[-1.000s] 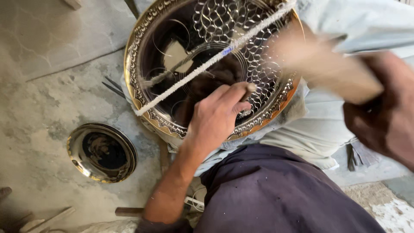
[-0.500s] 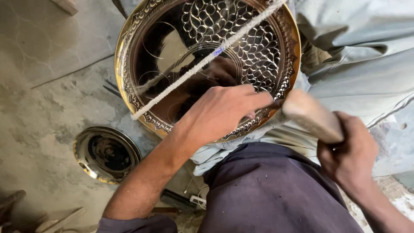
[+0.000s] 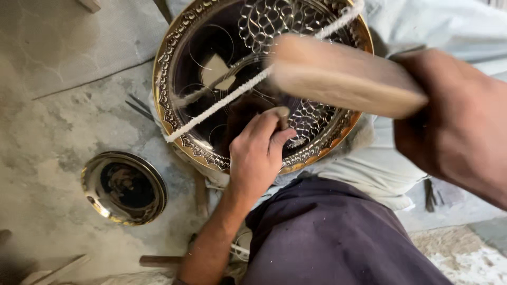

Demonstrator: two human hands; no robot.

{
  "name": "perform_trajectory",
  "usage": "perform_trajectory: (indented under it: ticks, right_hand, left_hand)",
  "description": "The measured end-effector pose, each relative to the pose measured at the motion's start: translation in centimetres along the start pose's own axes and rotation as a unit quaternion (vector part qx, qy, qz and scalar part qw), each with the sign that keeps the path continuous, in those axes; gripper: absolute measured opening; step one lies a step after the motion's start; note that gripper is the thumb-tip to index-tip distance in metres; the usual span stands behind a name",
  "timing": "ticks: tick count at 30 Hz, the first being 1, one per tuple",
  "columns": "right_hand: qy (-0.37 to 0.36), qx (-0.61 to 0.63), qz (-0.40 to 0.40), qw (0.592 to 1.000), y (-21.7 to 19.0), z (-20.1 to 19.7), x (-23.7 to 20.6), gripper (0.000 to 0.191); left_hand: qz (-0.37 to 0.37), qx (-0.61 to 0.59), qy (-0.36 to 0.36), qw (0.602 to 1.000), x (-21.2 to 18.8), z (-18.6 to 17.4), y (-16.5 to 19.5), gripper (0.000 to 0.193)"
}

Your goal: The person sits on the floor with a large brass tray on their lap and hammers a small punch with a wooden mallet to chase a decorative pattern into the tray surface. They reposition the punch across the fish-scale design and occasionally steady the tray with the other hand.

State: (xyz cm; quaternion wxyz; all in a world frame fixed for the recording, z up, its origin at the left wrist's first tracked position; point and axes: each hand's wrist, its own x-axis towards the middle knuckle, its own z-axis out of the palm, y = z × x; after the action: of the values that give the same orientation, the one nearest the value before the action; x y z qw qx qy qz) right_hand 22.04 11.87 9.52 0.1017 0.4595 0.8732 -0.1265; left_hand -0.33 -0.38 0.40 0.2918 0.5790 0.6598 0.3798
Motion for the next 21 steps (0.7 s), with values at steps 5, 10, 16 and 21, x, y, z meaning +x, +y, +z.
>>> perform_trajectory:
  ticks: [5, 10, 16, 21]
  right_hand:
    - [0.013, -0.115, -0.091, 0.989, -2.0, -2.5, 1.5, 0.044]
    - [0.034, -0.082, -0.098, 0.991, -2.2, -2.4, 1.2, 0.039]
    - [0.010, -0.162, -0.067, 0.984, 0.1, -1.7, 1.0, 0.038]
    - [0.039, 0.153, 0.016, 0.987, 1.4, -1.1, 0.6, 0.051]
  left_hand:
    - [-0.069, -0.013, 0.076, 0.995, -2.5, 1.0, 0.2, 0.018]
    - [-0.129, -0.057, 0.096, 0.985, -2.9, 1.6, 0.7, 0.026]
    - [-0.052, -0.061, 0.075, 0.994, -1.1, 1.0, 0.0, 0.023]
    - [-0.040, -0.052, 0.061, 0.996, -1.1, 1.1, -0.4, 0.023]
